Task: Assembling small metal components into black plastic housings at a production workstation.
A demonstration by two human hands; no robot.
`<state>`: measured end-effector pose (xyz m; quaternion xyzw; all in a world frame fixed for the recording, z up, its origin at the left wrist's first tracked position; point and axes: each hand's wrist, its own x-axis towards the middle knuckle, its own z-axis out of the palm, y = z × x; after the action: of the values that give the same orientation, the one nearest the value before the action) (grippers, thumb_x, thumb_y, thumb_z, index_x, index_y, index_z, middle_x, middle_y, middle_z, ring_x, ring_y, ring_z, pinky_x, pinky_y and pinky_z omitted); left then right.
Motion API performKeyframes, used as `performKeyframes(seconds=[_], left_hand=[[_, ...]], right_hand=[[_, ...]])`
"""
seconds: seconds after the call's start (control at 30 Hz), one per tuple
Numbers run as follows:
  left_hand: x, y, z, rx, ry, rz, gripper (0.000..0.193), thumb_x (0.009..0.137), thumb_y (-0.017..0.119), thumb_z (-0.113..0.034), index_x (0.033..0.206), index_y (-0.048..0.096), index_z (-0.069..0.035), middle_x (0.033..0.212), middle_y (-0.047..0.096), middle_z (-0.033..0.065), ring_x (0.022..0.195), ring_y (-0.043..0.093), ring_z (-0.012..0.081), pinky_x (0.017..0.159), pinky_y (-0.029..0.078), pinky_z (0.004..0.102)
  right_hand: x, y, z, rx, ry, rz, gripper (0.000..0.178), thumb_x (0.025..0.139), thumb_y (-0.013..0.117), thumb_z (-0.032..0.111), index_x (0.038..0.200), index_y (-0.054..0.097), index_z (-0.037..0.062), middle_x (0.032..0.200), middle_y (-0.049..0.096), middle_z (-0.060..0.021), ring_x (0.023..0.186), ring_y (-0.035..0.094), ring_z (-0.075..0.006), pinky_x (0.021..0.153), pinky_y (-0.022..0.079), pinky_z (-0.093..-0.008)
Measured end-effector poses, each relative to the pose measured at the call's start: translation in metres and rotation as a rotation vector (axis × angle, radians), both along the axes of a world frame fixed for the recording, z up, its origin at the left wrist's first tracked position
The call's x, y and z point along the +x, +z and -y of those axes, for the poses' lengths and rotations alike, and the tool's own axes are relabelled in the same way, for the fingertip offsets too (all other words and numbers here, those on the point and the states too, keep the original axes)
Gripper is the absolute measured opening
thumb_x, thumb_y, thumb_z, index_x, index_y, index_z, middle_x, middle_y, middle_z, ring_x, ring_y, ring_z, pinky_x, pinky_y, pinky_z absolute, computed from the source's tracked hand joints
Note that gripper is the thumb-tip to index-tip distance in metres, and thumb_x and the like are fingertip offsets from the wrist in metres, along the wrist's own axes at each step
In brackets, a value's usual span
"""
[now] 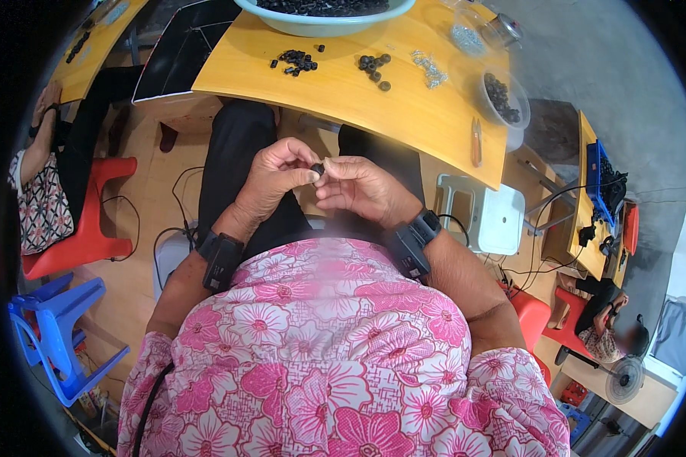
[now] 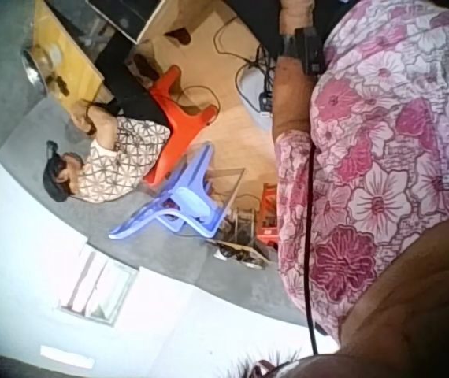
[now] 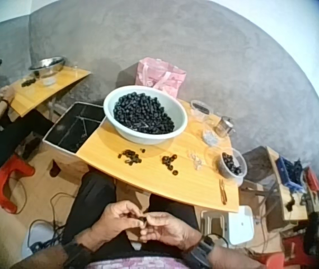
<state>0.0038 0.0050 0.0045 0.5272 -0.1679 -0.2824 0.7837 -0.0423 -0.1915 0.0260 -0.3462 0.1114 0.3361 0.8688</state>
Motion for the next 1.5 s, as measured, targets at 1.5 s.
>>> performKeyframes(seconds=[1.5], left_hand=[[-0.002,0.006,0.008,0.01,-0.175,-0.059,0.051,0.083,0.066,-0.002,0.13,0.045,0.004,0.1,0.056,0.0032,0.089,0.056,0.0084,0.081,0.047,0.0217]], right_hand=[[-0.001,0.013,0.003,-0.633,-0.031,0.429,0.017,0.089,0.062,0.01,0.102,0.064,-0.0006,0.088,0.064,-0.0011,0.072,0.057,-0.0059,0.069,0.05,-0.0216]])
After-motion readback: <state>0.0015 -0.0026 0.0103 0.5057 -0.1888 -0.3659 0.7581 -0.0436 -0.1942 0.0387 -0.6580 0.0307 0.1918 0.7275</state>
